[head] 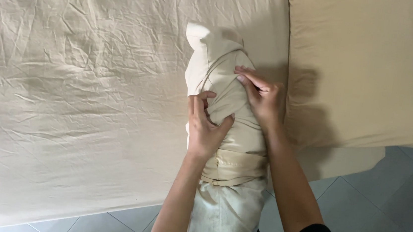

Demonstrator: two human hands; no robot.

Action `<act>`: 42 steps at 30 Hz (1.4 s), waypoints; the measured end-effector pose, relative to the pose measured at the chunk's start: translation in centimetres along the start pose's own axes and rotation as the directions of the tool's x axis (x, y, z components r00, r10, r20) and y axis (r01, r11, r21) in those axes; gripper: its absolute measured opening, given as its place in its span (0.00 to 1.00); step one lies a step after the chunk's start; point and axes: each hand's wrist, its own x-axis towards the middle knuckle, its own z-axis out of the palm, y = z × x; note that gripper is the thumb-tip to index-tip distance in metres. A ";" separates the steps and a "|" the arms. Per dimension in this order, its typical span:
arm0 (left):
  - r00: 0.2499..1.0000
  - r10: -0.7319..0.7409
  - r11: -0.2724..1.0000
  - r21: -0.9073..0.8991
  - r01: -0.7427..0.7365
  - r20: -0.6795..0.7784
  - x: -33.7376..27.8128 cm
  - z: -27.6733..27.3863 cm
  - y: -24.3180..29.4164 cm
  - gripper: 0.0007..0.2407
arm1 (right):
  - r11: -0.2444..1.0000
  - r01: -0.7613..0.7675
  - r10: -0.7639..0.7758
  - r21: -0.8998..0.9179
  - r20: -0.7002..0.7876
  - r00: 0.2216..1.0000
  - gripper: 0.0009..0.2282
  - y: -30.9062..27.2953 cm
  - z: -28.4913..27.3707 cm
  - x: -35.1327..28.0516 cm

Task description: The person puts a beige pillowcase onto a white pillow. They insert the pillow into the case, then repeatedly pull, stretch, and smooth the fabric to fit it snugly around the pillow, adjusting the corners and edges by hand.

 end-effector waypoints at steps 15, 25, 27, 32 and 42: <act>0.971 0.148 0.988 0.076 -0.136 -0.188 -0.2 0.8 -2.3 0.20 | 0.997 0.072 -0.066 0.039 -0.133 0.989 0.05 0.2 -0.9 -5.5; 0.986 0.133 0.991 0.027 -0.131 -0.100 -0.2 0.7 -1.9 0.19 | 0.997 -0.002 -0.011 -0.073 -0.180 0.984 0.04 -1.4 -2.1 -7.6; 0.989 0.125 0.992 0.038 -0.122 -0.082 -0.2 0.8 -1.8 0.18 | 0.997 -0.026 0.012 -0.078 -0.178 0.984 0.04 -2.0 -2.4 -8.1; 0.992 0.112 0.993 0.049 -0.109 -0.063 -0.2 0.5 -2.3 0.16 | 0.985 -0.033 0.000 -0.167 -0.195 0.981 0.03 -4.5 -2.2 -9.4; 0.974 0.200 0.976 0.068 -0.207 0.102 -2.0 -1.1 -2.3 0.12 | 0.940 -0.329 0.288 -0.090 -0.309 0.907 0.06 -2.1 -3.8 -9.3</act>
